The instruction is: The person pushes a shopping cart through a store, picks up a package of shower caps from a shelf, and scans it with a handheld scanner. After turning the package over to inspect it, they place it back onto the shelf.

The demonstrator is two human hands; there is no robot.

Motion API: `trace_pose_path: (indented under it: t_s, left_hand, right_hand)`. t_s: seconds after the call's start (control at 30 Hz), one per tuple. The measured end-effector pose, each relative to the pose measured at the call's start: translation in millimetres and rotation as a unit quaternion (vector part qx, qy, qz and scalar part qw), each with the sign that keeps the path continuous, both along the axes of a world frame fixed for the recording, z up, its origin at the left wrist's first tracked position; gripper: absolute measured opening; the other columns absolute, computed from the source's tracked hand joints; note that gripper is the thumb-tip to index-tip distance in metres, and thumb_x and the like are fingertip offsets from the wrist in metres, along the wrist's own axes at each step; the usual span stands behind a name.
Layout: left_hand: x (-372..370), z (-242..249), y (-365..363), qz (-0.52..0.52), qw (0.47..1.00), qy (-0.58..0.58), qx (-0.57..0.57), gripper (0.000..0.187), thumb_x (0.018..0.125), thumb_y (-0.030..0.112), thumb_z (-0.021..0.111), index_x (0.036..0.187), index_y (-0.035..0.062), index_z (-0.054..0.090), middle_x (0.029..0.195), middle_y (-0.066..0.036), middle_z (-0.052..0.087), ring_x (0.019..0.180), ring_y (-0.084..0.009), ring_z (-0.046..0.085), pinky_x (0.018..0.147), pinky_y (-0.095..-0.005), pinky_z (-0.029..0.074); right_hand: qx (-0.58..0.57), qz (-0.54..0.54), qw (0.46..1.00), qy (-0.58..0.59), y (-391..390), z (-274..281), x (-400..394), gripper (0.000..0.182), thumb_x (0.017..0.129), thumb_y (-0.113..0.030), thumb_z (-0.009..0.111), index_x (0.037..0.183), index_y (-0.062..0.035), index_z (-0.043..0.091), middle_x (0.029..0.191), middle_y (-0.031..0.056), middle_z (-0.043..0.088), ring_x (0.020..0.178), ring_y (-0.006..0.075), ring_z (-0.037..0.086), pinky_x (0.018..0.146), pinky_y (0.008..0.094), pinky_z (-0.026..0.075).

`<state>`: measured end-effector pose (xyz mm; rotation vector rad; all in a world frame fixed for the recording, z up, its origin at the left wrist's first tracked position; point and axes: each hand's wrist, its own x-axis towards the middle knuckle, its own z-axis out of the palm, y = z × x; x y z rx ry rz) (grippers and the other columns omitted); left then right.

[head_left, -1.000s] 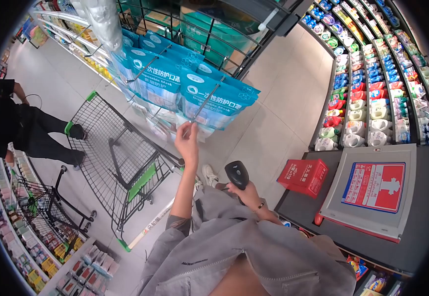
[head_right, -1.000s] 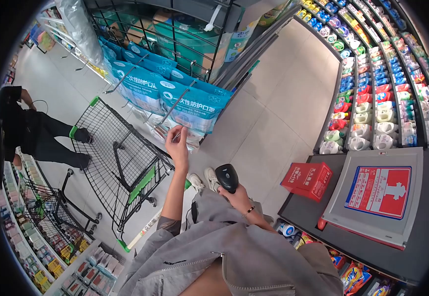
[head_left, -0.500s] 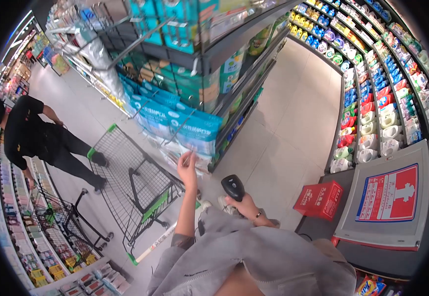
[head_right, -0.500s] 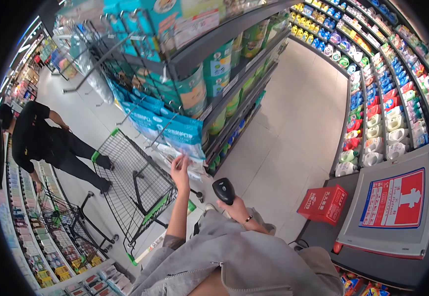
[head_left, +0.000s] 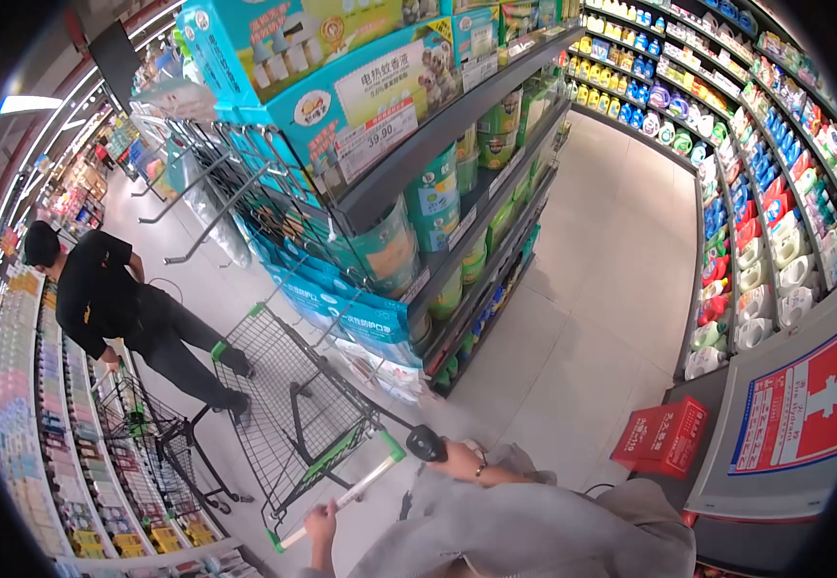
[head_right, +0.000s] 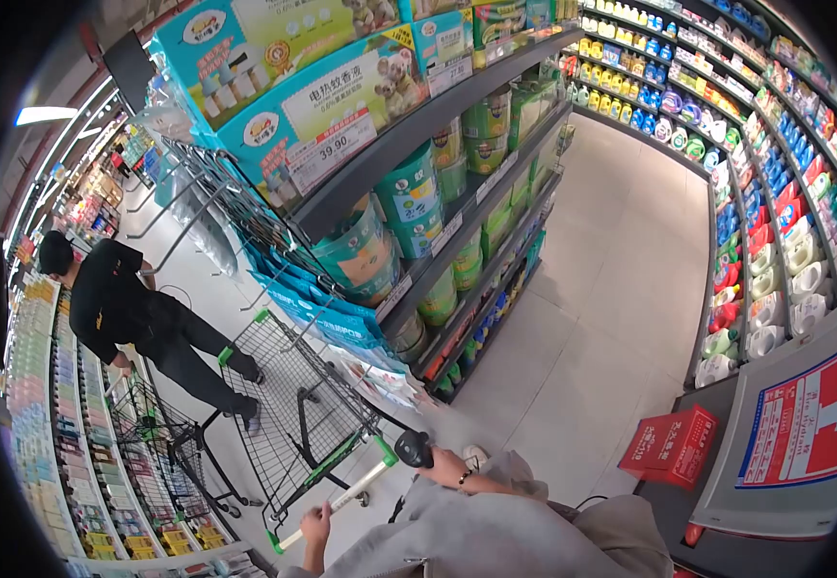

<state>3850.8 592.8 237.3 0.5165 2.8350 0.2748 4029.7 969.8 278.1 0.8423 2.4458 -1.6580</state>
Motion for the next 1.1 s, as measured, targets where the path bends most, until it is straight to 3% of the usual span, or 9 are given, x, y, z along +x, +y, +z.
trace_pose_path:
  t_s: [0.17,0.27,0.33,0.43,0.63,0.8,0.83,0.93,1.1]
  left_hand:
    - [-12,-4,2,0.034,0.993,-0.080,-0.085,0.065,0.093,0.055,0.030,0.088,0.0043,0.071,0.085,-0.015,0.069,0.083,-0.0304,0.064,0.082,-0.0427,0.045]
    - [-28,2,15,0.078,0.963,-0.244,-0.078,0.078,0.095,0.055,0.015,0.090,0.0000,0.070,0.089,-0.016,0.069,0.085,-0.0284,0.065,0.083,-0.0402,0.049]
    - [-40,-4,16,0.104,0.895,-0.433,-0.006,0.083,0.096,0.052,0.007,0.093,-0.0052,0.068,0.092,-0.018,0.069,0.084,-0.0280,0.066,0.081,-0.0359,0.053]
    - [-48,-23,24,0.093,0.850,-0.518,-0.011,0.082,0.098,0.048,0.009,0.089,-0.0083,0.067,0.089,-0.018,0.069,0.083,-0.0292,0.067,0.073,-0.0328,0.057]
    - [-32,-28,57,0.105,0.841,-0.522,-0.099,0.073,0.096,0.051,0.012,0.098,0.0052,0.070,0.091,-0.010,0.069,0.077,-0.0236,0.066,0.073,-0.0360,0.052]
    - [-18,-58,54,0.067,0.854,-0.514,-0.050,0.069,0.094,0.056,0.021,0.106,0.0063,0.068,0.101,-0.011,0.068,0.092,-0.0272,0.064,0.083,-0.0371,0.048]
    - [-38,-149,-18,0.067,0.855,-0.513,-0.048,0.069,0.094,0.056,0.021,0.106,0.0063,0.068,0.101,-0.011,0.068,0.092,-0.0272,0.064,0.083,-0.0371,0.048]
    - [19,-195,46,0.126,0.890,-0.412,0.152,0.082,0.085,0.072,0.034,0.118,0.0005,0.056,0.087,-0.009,0.065,0.061,-0.0158,0.060,0.053,-0.0272,0.049]
    - [8,-194,36,0.041,0.910,-0.382,0.159,0.080,0.086,0.070,0.035,0.120,0.0000,0.054,0.091,-0.011,0.065,0.067,-0.0185,0.061,0.058,-0.0293,0.049]
  right_hand:
    - [0.037,0.046,0.998,-0.029,2,7,-29,0.054,0.076,-0.032,0.066,0.112,0.0023,0.047,0.096,0.0256,0.063,0.091,0.0405,0.061,0.079,0.0475,0.049]
    - [0.141,0.079,0.986,0.031,-1,8,-47,0.044,0.075,-0.024,0.065,0.110,-0.0035,0.050,0.099,0.0214,0.059,0.092,0.0396,0.059,0.079,0.0482,0.048]
    - [0.190,0.106,0.975,0.049,-2,0,-59,0.041,0.076,-0.022,0.065,0.110,-0.0053,0.051,0.100,0.0199,0.057,0.092,0.0392,0.058,0.079,0.0479,0.047]
    - [0.257,0.152,0.951,0.082,-10,-9,-67,0.036,0.077,-0.016,0.062,0.112,-0.0098,0.055,0.102,0.0156,0.049,0.092,0.0358,0.056,0.080,0.0458,0.044]
    - [0.315,0.185,0.928,0.072,-21,-27,-65,0.031,0.083,-0.013,0.053,0.114,-0.0131,0.057,0.105,0.0153,0.049,0.096,0.0344,0.055,0.084,0.0421,0.043]
    - [0.251,0.149,0.955,0.042,-1,-31,-60,0.042,0.078,-0.018,0.062,0.119,-0.0121,0.054,0.108,0.0155,0.050,0.102,0.0329,0.055,0.087,0.0438,0.043]
    - [0.253,0.150,0.955,0.044,2,-30,-61,0.042,0.078,-0.018,0.062,0.119,-0.0121,0.054,0.108,0.0155,0.050,0.102,0.0329,0.055,0.087,0.0438,0.043]
    - [0.262,0.108,0.959,0.025,5,-38,-66,0.044,0.078,-0.022,0.064,0.119,-0.0103,0.054,0.107,0.0161,0.053,0.102,0.0327,0.055,0.086,0.0436,0.044]
    - [0.256,0.033,0.966,0.014,7,-43,-74,0.044,0.077,-0.022,0.064,0.117,-0.0076,0.054,0.108,0.0160,0.053,0.101,0.0322,0.055,0.087,0.0439,0.042]
